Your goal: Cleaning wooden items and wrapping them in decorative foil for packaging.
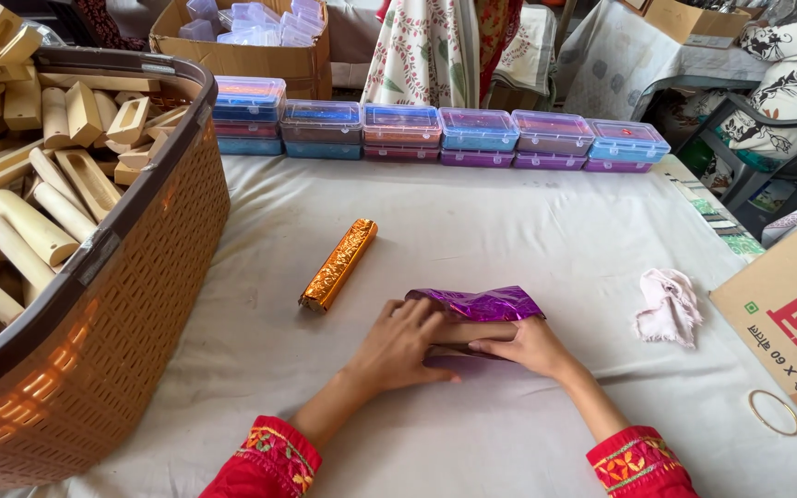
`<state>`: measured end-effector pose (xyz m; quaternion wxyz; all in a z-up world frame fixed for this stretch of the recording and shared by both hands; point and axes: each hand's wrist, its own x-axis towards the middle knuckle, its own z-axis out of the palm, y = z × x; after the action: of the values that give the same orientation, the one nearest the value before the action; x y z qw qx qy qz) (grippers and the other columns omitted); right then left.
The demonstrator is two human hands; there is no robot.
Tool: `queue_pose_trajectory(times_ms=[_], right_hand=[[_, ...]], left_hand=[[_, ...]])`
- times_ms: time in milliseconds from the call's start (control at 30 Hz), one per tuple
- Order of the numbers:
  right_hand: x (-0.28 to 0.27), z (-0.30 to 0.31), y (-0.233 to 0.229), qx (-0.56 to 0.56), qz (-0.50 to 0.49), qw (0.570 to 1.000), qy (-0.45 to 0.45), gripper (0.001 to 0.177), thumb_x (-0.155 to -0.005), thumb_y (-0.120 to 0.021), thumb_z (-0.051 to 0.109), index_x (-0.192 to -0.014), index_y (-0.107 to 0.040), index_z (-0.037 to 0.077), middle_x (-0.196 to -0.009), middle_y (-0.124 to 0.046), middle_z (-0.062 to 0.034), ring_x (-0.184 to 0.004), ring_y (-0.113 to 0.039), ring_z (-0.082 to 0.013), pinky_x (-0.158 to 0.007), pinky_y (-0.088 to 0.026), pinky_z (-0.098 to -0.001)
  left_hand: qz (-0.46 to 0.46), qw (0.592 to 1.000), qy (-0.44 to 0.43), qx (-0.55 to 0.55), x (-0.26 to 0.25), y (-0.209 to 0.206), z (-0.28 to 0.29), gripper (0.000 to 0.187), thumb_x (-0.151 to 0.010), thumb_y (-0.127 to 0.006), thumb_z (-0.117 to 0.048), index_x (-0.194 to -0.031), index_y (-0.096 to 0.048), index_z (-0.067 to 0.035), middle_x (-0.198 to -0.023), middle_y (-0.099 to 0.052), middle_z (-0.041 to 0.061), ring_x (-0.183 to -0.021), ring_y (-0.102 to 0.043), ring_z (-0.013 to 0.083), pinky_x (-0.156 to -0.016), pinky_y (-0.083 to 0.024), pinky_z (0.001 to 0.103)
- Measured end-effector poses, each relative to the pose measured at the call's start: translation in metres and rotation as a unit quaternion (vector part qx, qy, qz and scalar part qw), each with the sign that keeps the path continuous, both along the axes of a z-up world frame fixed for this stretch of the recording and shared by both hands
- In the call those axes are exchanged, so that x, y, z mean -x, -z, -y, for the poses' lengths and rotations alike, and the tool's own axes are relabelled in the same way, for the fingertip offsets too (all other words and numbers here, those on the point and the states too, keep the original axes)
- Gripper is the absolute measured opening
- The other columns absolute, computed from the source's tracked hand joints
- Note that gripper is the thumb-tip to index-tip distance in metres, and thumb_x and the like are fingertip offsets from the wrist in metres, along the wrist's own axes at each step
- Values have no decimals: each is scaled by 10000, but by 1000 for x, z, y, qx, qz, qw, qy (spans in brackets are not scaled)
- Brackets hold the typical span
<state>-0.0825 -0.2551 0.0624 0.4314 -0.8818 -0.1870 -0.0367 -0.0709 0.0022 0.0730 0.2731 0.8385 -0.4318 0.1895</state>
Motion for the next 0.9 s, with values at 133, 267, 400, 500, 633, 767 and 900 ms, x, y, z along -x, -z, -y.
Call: queue_pose_trajectory(times_ms=[133,267,400,500,633,767,900], right_hand=[[-11,12,18,-39,-26,999,-19,476,-756,-860,129,-1200,-710,45,-1143,-782,-49,-1047,-711,-151,-942,-577,-329],[-11,12,19,-64,-4,998,-17,471,-736,-890,113,-1160,-704,27,-1144,-763,-67,-1067,-707,-158,-954,-574,-335],[-12,14,20,-24,56,998,-6,502,-715,-905,156,-1147,-687,24,-1137,-732,-73,-1072,-684,-168,-938,-553,-330],[-10,11,12,6,-19,1000,7,488,-742,-899,198,-1179,-729,59,-1130,-767,-51,-1061,-694,-164,-940,-542,-333],[-13,17,23,-6,-55,998,-5,418,-809,-841,300,-1157,-762,83,-1099,-821,-33,-1055,-739,-152,-950,-573,-337],[-15,18,17,29,4,1000,6,444,-814,-833,360,-1131,-744,62,-1108,-781,-57,-1095,-698,-182,-980,-523,-370],[-10,11,11,87,44,995,-6,477,-761,-873,367,-1098,-754,52,-1121,-760,-72,-1094,-688,-211,-947,-530,-380]], left_hand=[[43,997,15,-61,-2,22,5,732,-711,-824,-492,-1163,-591,35,-1078,-589,200,-1029,-597,362,-923,-422,509],[50,997,22,-54,-15,34,-2,522,-777,-803,-257,-1177,-587,-1,-1150,-601,155,-1029,-622,317,-899,-487,446],[43,997,58,-37,-25,36,-7,364,-768,-802,-145,-1066,-621,-38,-1081,-629,106,-982,-668,291,-825,-544,425],[6,997,57,-45,-20,18,-12,367,-735,-804,-135,-1053,-650,-38,-1071,-658,99,-943,-680,308,-783,-553,437],[-25,998,52,-21,-20,13,-16,353,-741,-807,-161,-1042,-676,-31,-1079,-694,86,-924,-695,313,-756,-557,442],[-64,997,44,18,-25,11,-17,243,-841,-779,-183,-1042,-730,-56,-1030,-730,66,-854,-713,296,-738,-566,424],[-100,995,-2,32,-22,16,-14,170,-870,-753,-179,-1017,-754,-92,-1001,-731,52,-828,-717,277,-731,-573,413]])
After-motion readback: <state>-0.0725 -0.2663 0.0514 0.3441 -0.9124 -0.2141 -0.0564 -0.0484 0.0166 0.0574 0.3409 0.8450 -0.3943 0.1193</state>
